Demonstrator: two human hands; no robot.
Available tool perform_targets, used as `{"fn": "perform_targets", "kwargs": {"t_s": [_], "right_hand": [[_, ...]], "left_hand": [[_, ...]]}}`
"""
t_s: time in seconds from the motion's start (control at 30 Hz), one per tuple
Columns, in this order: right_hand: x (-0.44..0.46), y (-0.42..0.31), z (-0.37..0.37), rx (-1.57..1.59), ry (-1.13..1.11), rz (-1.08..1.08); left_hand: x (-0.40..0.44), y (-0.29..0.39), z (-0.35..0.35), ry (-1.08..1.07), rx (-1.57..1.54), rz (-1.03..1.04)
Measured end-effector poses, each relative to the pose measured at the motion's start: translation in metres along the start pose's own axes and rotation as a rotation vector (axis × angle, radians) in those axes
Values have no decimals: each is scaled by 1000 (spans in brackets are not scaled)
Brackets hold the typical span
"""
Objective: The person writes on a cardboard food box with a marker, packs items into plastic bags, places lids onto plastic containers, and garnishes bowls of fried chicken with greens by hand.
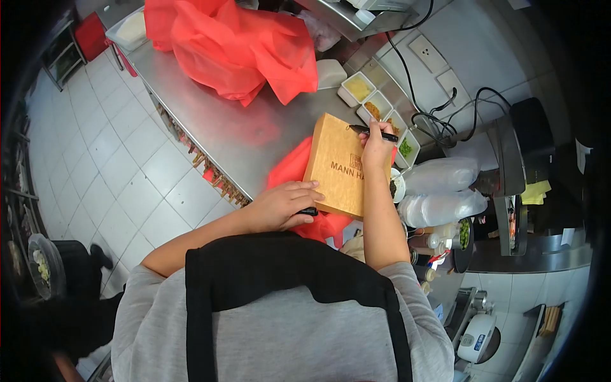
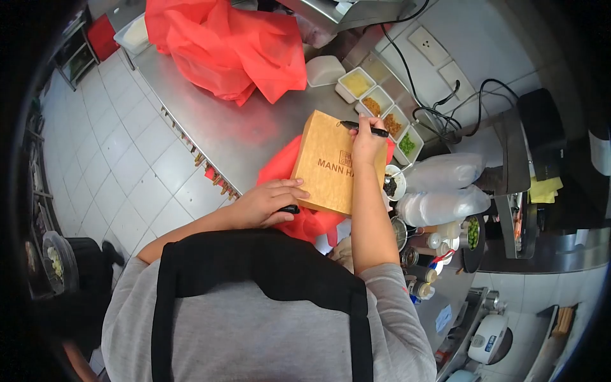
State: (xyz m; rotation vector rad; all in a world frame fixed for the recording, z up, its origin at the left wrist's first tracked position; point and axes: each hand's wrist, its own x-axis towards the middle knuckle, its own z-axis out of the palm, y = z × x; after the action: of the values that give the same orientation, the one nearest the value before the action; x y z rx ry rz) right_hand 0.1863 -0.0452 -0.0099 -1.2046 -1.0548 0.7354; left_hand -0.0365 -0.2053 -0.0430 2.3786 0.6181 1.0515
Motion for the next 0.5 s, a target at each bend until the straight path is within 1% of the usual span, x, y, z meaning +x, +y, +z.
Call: {"fn": "perform_targets", "kwargs": {"t_s": [0.03,0.13,0.17,0.37,0.47,0.5], "right_hand": [[-1,-1,1,-6,-29,9],[-2,-1,-1,75,9,0],[-2,-2,-2,61,58,-15],[6,0,-18,73,34,-26],[0,-3,-14,-21,61,-3],[0,-5,-14,-6,25,9]], "left_hand": [[0,0,0,3,-2,3],[0,0,0,-24,-44,-13],[1,0,-1,-25,-45,-15],[0,2,-2,-26,-38,-21],[0,1,0,-2,-20,-8],[0,2,-1,0,-23,-13]]}}
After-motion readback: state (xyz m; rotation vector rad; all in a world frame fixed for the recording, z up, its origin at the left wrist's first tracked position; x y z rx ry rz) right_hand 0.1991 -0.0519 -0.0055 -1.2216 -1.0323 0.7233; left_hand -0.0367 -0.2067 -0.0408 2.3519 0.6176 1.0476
